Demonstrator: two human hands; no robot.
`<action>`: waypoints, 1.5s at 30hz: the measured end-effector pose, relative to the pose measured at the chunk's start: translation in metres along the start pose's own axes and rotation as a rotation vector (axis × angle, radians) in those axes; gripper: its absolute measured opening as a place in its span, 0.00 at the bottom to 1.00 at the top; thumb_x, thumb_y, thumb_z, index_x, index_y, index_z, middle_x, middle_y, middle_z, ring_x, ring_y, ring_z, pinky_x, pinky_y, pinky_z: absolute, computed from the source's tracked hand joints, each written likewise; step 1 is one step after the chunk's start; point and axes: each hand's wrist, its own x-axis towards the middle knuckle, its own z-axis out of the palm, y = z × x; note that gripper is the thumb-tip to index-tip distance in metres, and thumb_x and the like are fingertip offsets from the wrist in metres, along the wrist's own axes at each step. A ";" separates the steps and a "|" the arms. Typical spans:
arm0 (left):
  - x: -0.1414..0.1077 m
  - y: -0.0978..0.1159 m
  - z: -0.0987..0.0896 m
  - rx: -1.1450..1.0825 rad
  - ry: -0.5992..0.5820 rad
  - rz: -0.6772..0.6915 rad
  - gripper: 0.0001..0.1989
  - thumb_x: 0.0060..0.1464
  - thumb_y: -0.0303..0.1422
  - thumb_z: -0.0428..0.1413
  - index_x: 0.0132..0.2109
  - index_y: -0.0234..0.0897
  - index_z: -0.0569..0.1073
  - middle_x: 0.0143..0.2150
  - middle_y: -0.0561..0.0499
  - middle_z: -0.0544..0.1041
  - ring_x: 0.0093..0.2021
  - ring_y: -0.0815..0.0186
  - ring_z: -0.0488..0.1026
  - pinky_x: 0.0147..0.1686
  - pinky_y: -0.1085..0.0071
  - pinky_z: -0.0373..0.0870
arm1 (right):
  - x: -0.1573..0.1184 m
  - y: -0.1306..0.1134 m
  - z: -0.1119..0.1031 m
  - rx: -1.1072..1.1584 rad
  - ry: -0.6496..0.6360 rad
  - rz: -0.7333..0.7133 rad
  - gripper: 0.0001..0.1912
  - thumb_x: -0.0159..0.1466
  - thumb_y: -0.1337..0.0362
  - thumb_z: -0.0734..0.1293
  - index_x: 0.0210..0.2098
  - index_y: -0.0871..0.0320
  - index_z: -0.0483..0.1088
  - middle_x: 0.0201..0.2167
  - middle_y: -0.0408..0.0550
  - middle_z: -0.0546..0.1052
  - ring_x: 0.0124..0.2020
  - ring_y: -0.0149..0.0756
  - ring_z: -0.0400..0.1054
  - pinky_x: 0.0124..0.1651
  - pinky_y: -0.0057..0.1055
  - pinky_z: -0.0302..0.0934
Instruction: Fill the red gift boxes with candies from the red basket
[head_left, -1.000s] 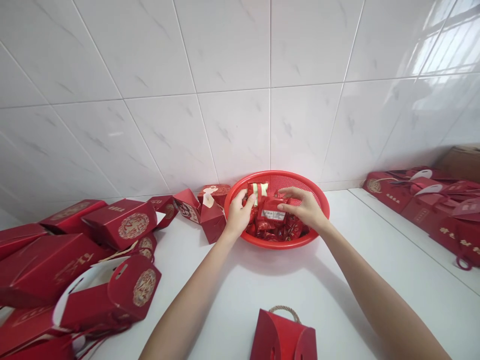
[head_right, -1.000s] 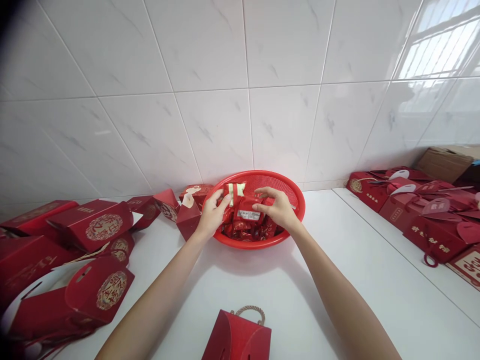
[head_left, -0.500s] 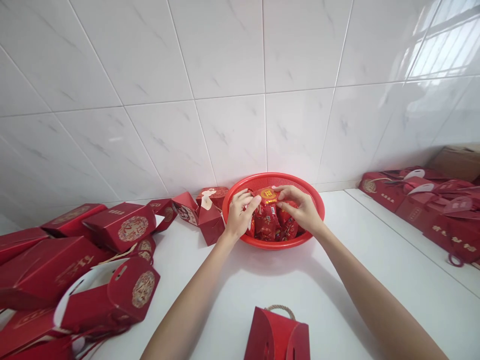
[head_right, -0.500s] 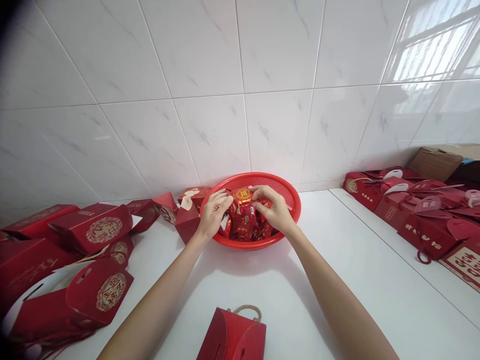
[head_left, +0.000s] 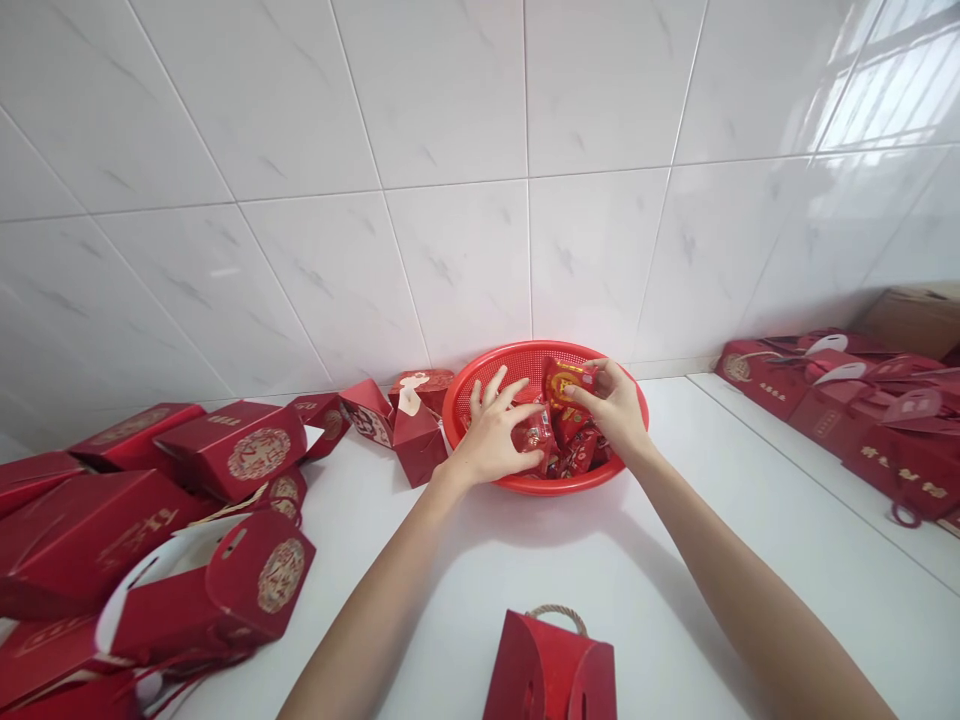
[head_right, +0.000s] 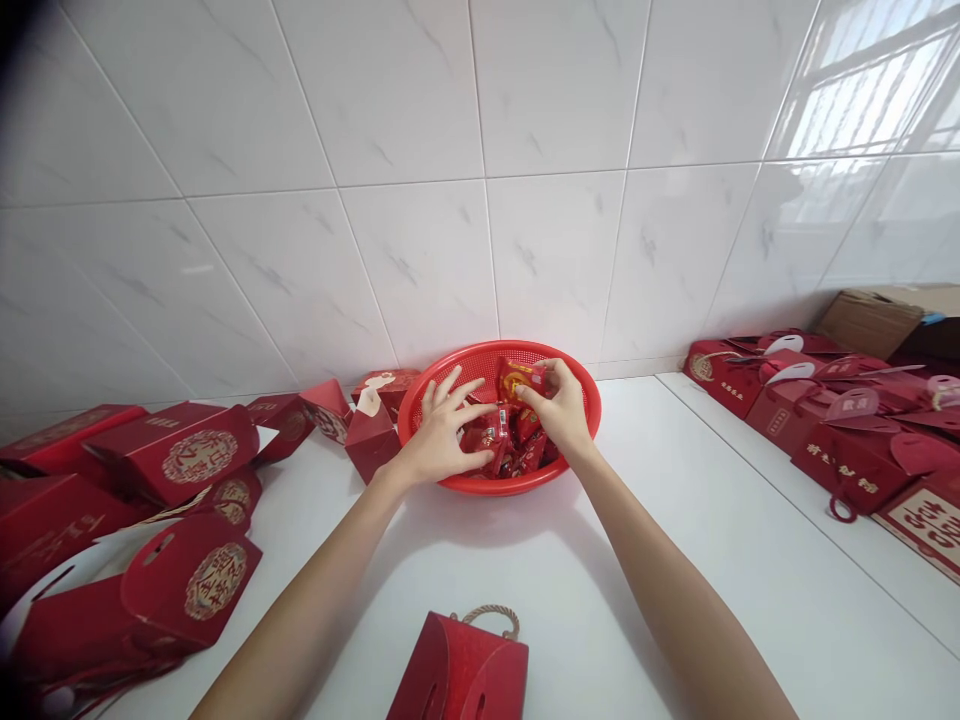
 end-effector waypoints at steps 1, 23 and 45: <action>0.001 0.000 0.000 0.007 -0.065 -0.008 0.31 0.42 0.37 0.68 0.57 0.46 0.76 0.73 0.45 0.56 0.74 0.39 0.39 0.68 0.35 0.33 | 0.001 0.001 -0.001 0.000 0.052 0.016 0.21 0.51 0.56 0.76 0.38 0.53 0.65 0.37 0.46 0.77 0.42 0.43 0.73 0.45 0.42 0.69; 0.022 0.009 0.007 0.106 -0.371 -0.012 0.24 0.40 0.44 0.67 0.48 0.49 0.80 0.42 0.50 0.82 0.51 0.50 0.73 0.54 0.59 0.63 | -0.005 -0.005 0.002 -0.084 0.036 0.057 0.16 0.52 0.59 0.72 0.35 0.53 0.63 0.30 0.42 0.74 0.33 0.39 0.70 0.37 0.38 0.67; 0.026 -0.004 0.022 -0.904 0.313 -0.161 0.16 0.61 0.38 0.54 0.51 0.36 0.78 0.45 0.45 0.82 0.46 0.59 0.79 0.49 0.64 0.75 | 0.000 -0.006 0.002 -0.080 0.233 0.354 0.15 0.50 0.62 0.70 0.36 0.51 0.65 0.26 0.39 0.70 0.24 0.36 0.67 0.19 0.31 0.61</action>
